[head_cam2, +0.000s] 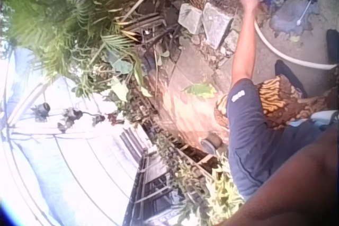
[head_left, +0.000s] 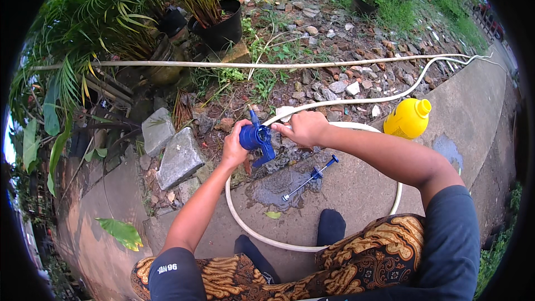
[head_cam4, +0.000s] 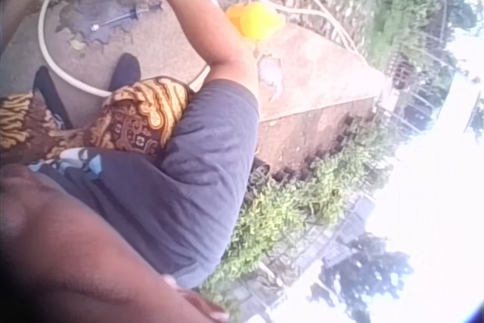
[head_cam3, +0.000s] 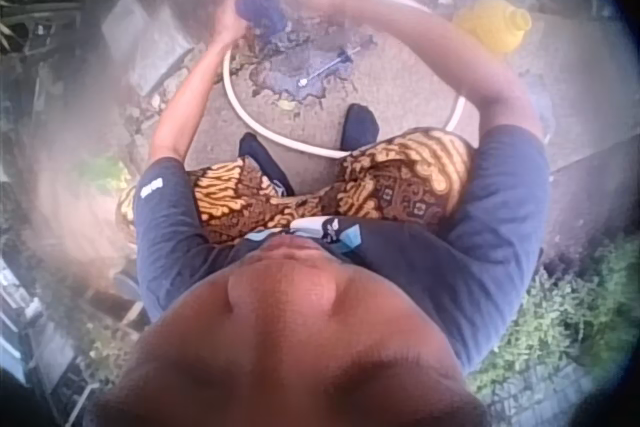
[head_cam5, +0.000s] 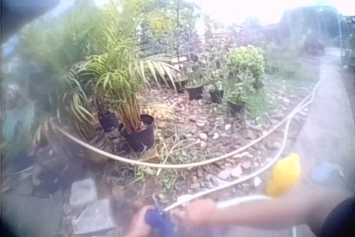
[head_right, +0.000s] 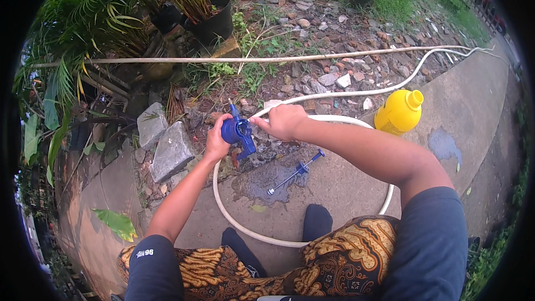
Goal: The person assembles a manual garden sprayer by attaching a blue pump head to a yellow container, inserting the pump rod, and connecting a hose. They then attach a metal spray wand to the pump head and test the assembly by pumping water onto nearby plants.
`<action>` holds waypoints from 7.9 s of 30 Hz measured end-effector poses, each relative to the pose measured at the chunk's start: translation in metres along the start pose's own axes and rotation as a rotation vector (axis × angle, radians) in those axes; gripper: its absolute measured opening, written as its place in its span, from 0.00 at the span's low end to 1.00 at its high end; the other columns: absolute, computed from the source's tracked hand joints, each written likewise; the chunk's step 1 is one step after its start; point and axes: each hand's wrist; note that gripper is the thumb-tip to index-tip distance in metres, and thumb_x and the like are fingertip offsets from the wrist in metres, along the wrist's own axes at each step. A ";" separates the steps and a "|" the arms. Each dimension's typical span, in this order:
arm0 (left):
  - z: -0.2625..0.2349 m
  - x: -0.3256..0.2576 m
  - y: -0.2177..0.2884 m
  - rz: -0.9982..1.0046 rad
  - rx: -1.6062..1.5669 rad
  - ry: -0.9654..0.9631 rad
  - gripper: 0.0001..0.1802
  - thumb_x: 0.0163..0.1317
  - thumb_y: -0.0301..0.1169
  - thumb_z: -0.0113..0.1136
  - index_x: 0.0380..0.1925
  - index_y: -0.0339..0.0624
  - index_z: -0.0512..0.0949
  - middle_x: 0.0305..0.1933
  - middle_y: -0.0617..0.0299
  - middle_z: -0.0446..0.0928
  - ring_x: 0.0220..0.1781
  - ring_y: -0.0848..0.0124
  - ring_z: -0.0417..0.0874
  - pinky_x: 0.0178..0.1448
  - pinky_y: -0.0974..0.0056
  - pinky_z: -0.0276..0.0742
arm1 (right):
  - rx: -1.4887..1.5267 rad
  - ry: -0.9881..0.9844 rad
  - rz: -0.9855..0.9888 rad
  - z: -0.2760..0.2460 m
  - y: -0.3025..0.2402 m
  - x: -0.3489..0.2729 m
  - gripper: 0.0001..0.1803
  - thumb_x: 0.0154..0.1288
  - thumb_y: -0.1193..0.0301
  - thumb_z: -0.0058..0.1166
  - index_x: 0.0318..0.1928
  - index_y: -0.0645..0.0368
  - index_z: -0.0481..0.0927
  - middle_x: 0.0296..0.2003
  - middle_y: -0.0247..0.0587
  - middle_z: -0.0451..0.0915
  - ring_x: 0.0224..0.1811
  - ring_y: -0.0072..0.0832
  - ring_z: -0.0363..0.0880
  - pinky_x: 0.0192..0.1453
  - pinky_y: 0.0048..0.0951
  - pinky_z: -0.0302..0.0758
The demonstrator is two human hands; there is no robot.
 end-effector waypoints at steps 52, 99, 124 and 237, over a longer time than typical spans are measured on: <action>-0.007 0.016 -0.001 -0.025 0.115 -0.123 0.27 0.57 0.23 0.69 0.58 0.47 0.75 0.50 0.50 0.85 0.54 0.53 0.88 0.56 0.57 0.81 | 0.025 -0.044 0.024 0.018 0.019 0.004 0.41 0.76 0.41 0.31 0.41 0.67 0.87 0.43 0.58 0.87 0.49 0.49 0.86 0.56 0.48 0.81; -0.006 0.014 -0.017 -0.020 0.145 -0.098 0.28 0.56 0.22 0.72 0.58 0.46 0.74 0.45 0.52 0.86 0.50 0.57 0.89 0.55 0.58 0.80 | 0.028 -0.053 0.061 0.021 0.021 0.007 0.37 0.77 0.46 0.32 0.38 0.66 0.86 0.39 0.57 0.87 0.45 0.50 0.87 0.54 0.49 0.81; 0.017 0.066 -0.029 -1.119 -1.877 0.257 0.14 0.80 0.33 0.38 0.40 0.32 0.61 0.27 0.59 0.69 0.24 0.71 0.73 0.29 0.66 0.77 | -0.092 -0.181 0.115 0.045 0.072 0.025 0.43 0.78 0.36 0.29 0.56 0.63 0.82 0.50 0.55 0.85 0.55 0.49 0.85 0.60 0.48 0.80; -0.095 0.060 0.061 0.415 0.109 -0.832 0.18 0.68 0.32 0.62 0.57 0.46 0.83 0.55 0.53 0.83 0.54 0.56 0.84 0.60 0.55 0.78 | 0.159 0.156 -0.289 -0.132 0.034 -0.083 0.22 0.67 0.55 0.66 0.25 0.61 0.85 0.18 0.42 0.78 0.22 0.35 0.77 0.30 0.39 0.73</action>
Point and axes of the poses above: each hand's wrist, its own x-axis towards the middle knuckle, its own z-axis out of the palm, y = z × x
